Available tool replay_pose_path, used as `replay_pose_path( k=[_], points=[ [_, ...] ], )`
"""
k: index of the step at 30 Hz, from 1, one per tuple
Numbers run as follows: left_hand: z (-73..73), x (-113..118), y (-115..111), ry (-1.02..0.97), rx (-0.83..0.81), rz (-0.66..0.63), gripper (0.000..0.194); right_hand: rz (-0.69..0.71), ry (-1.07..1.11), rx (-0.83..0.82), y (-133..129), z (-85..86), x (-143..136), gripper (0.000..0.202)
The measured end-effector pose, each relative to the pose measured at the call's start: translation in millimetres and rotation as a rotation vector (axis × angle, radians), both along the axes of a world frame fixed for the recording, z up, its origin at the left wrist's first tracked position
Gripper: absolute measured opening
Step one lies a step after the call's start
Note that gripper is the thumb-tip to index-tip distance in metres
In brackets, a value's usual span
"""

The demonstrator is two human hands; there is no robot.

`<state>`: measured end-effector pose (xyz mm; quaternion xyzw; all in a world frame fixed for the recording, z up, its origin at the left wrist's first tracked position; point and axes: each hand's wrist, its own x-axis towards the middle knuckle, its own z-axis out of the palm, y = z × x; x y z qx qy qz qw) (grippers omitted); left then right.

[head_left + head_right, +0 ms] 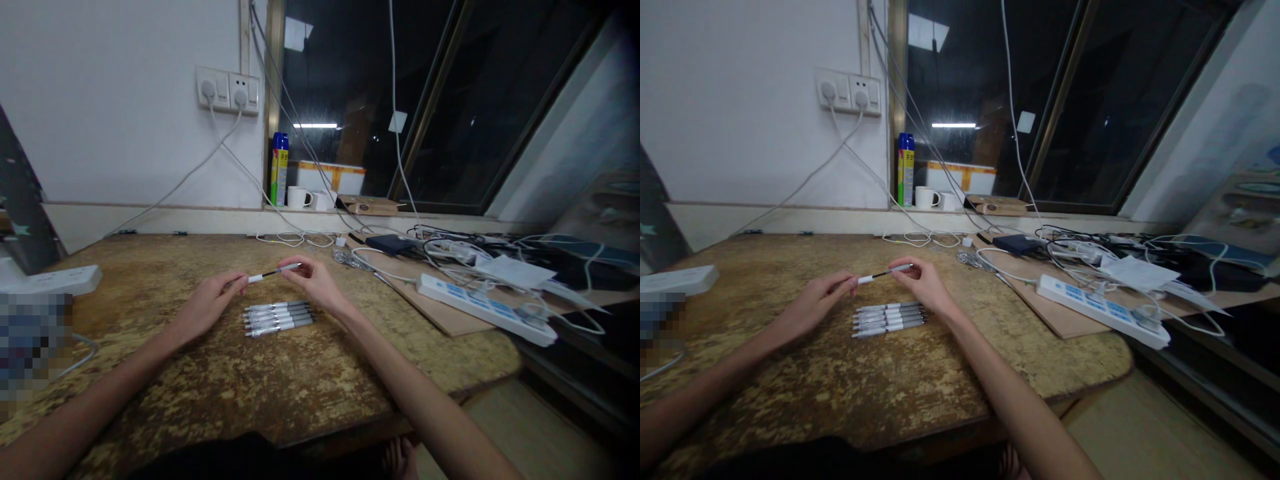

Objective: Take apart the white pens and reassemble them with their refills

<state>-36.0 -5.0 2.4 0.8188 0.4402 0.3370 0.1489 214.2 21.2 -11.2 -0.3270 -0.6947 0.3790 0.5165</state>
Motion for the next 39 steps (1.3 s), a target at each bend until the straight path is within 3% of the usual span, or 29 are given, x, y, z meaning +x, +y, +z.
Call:
replay_pose_path(
  k=[13,18,24,29,33,39],
  points=[
    [-5.4,-5,9,-0.114,-0.004,0.042,0.039,-0.073,0.230,-0.151,9,-2.5,12,0.027],
    [-4.5,-5,7,-0.105,0.011,0.027,0.038,-0.182,0.164,-0.117,13,-7.0,12,0.026],
    [-3.7,0,2,-0.040,0.047,-0.016,0.038,-0.001,-0.065,-0.048,11,-16.1,0,0.036],
    [-2.5,1,1,-0.030,0.064,-0.028,0.038,0.084,-0.068,-0.055,3,-6.9,0,0.040],
    [-3.0,-3,5,-0.078,0.057,0.011,0.039,-0.006,0.005,-0.070,3,2.5,8,0.043],
    [-6.1,-9,11,-0.134,0.021,0.062,0.041,-0.138,0.079,-0.007,11,0.9,16,0.043]
  ],
)
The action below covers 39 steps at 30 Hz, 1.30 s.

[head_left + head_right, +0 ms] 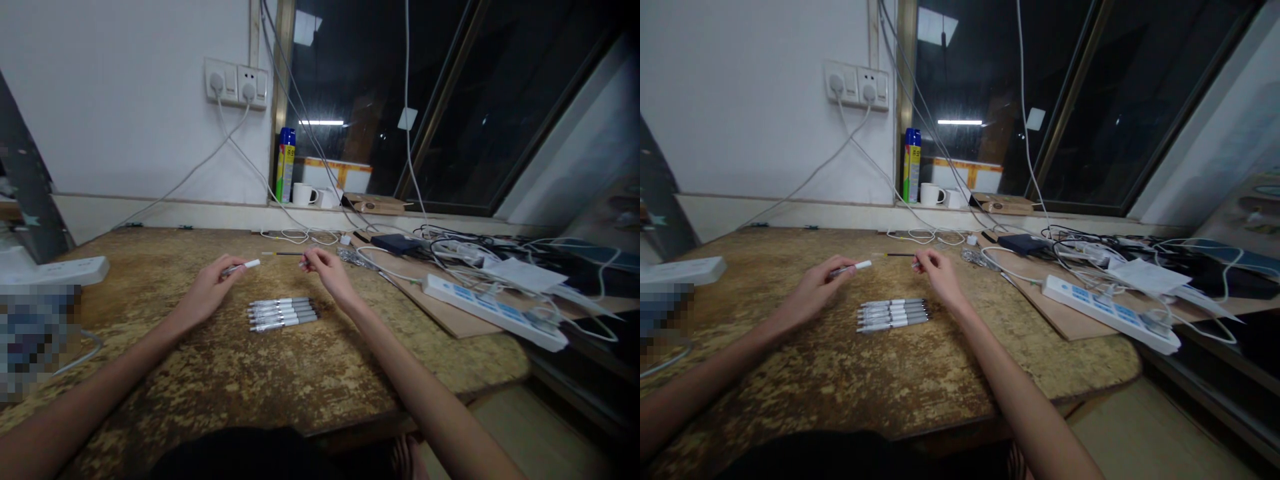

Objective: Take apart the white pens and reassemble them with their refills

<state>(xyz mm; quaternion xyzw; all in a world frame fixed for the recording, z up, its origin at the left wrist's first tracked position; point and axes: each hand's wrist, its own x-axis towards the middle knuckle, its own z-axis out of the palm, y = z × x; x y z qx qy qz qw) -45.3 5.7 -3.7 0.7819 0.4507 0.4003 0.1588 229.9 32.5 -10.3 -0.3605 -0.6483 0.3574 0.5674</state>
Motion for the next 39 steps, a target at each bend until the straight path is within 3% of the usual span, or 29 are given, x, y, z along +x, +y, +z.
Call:
replay_pose_path(
  k=[8,17,39],
  points=[
    [-2.0,0.8,1.4,0.011,0.006,-0.004,0.041,-0.084,-0.063,0.122,0.5,-1.3,-1.2,0.037],
    [-1.7,1.5,0.6,-0.028,-0.040,-0.014,0.043,-0.081,-0.055,0.133,-1.5,-0.2,-2.3,0.029],
    [-4.9,-0.3,4.2,-0.042,-0.027,-0.031,0.043,-0.102,-0.014,0.018,-5.4,1.4,-4.3,0.058]
  ],
)
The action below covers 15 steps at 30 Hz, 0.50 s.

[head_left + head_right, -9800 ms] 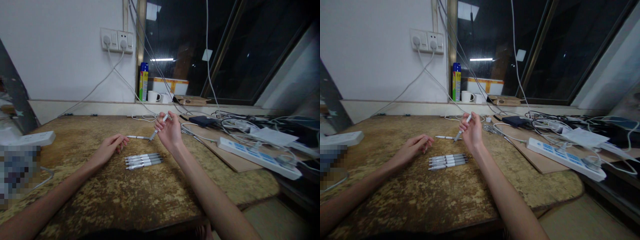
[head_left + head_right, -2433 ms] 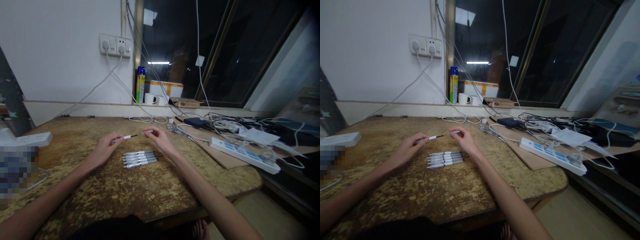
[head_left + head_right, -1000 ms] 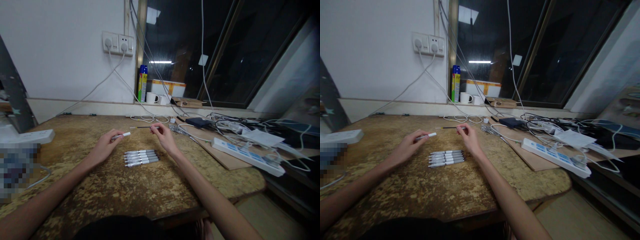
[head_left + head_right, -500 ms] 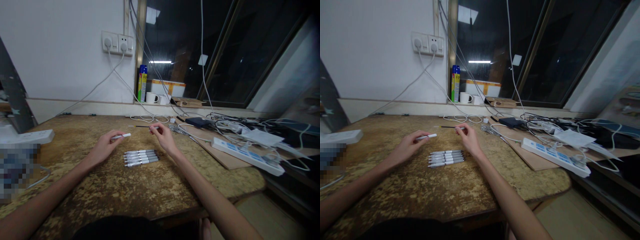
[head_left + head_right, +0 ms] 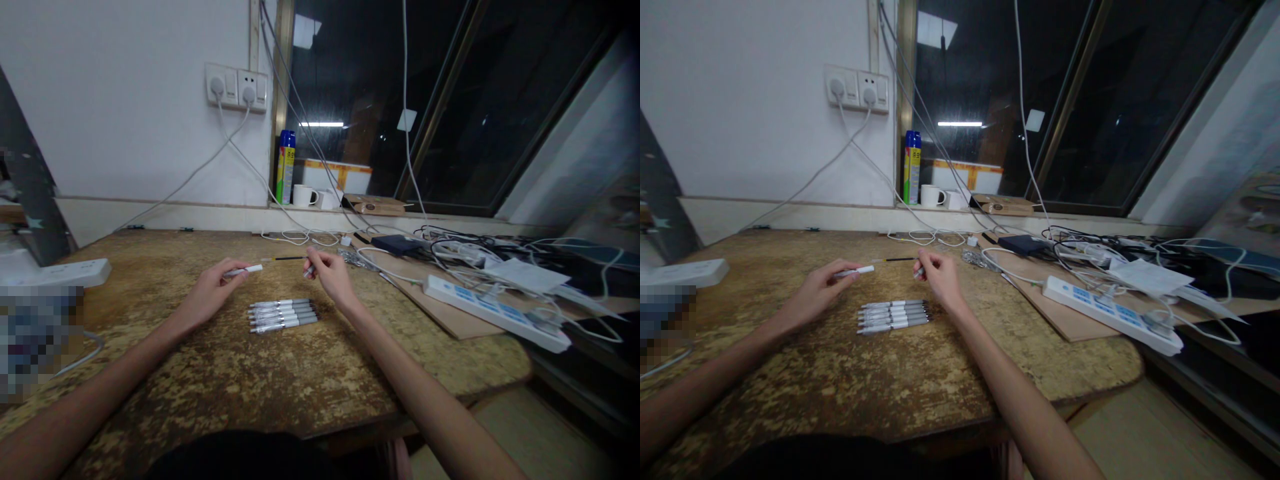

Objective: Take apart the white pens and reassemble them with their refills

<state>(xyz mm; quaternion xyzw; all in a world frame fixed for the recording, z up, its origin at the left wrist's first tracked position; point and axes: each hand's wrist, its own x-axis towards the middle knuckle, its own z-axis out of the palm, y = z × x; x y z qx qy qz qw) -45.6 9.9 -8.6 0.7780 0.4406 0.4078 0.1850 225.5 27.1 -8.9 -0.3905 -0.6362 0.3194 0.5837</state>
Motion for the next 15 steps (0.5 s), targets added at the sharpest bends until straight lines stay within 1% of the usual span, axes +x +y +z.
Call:
replay_pose_path(
  k=[8,15],
  points=[
    [0.9,-0.9,1.7,0.041,0.021,0.007,0.042,-0.027,0.007,-0.007,1.4,0.0,1.8,0.063],
    [1.7,-0.7,1.3,0.010,0.023,-0.010,0.039,-0.015,0.028,-0.005,1.1,0.4,1.1,0.060]
  ],
)
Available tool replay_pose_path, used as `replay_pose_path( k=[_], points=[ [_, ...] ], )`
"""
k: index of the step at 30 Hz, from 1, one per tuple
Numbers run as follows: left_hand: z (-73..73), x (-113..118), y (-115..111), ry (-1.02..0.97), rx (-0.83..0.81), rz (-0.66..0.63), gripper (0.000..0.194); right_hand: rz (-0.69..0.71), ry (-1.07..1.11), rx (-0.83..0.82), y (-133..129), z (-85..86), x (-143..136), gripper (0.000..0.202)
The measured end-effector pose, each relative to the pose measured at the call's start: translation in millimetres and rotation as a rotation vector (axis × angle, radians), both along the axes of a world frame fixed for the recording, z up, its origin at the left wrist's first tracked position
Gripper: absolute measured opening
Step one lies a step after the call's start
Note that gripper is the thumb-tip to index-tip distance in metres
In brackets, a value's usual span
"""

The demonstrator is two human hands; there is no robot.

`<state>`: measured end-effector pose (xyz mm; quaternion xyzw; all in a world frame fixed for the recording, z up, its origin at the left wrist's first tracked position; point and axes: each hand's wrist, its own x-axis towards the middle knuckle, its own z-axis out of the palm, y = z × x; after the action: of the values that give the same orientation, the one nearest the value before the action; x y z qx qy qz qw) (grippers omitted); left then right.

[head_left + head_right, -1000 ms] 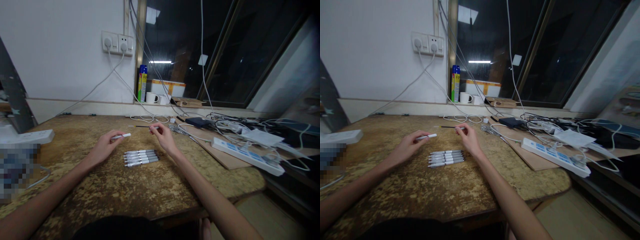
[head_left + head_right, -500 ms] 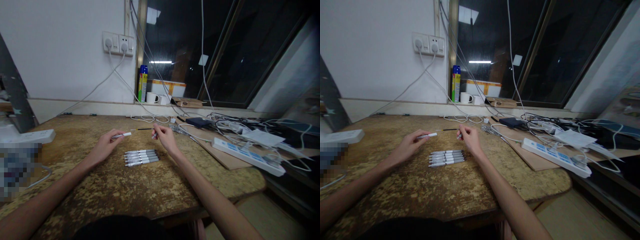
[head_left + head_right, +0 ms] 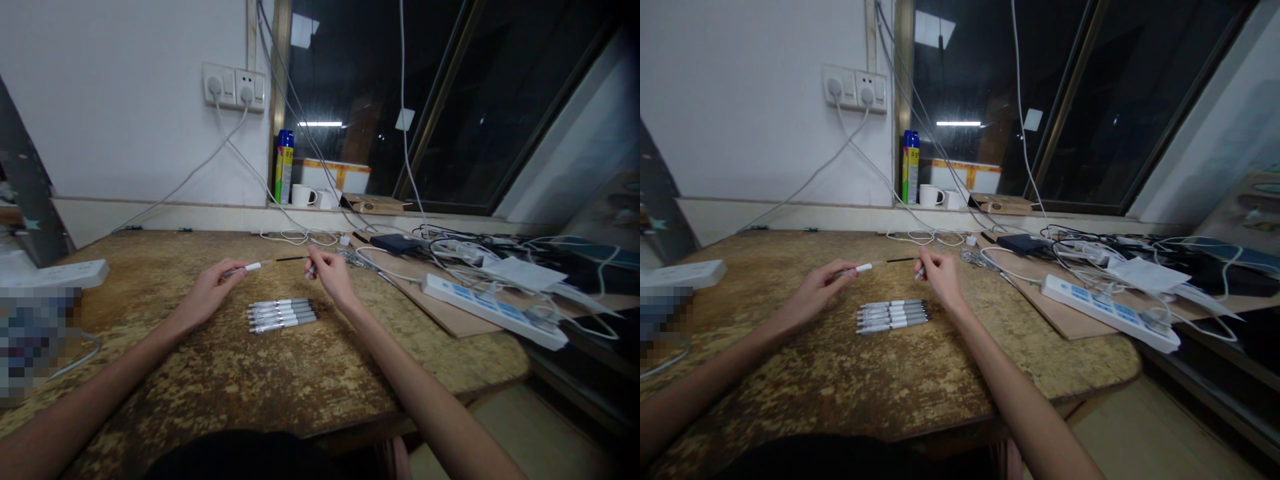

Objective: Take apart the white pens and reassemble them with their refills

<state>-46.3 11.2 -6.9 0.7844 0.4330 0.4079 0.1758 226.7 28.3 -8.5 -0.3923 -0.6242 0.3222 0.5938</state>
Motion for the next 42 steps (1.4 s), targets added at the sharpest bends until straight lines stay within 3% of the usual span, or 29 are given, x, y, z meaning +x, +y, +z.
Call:
replay_pose_path(
  k=[20,29,36,42],
  points=[
    [3.5,3,-3,-0.010,-0.026,-0.019,0.040,0.014,-0.105,0.020,-5,0.2,-4,0.061],
    [10.7,10,-14,-0.031,-0.076,-0.098,0.037,0.179,-0.366,0.101,-15,-5.0,-16,0.032],
    [12.0,11,-17,0.062,-0.007,-0.081,0.036,0.168,-0.375,0.089,-17,-3.9,-15,0.025],
    [12.3,15,-18,-0.011,-0.063,-0.055,0.041,0.214,-0.265,-0.005,-8,-10.0,-14,0.034]
  ],
)
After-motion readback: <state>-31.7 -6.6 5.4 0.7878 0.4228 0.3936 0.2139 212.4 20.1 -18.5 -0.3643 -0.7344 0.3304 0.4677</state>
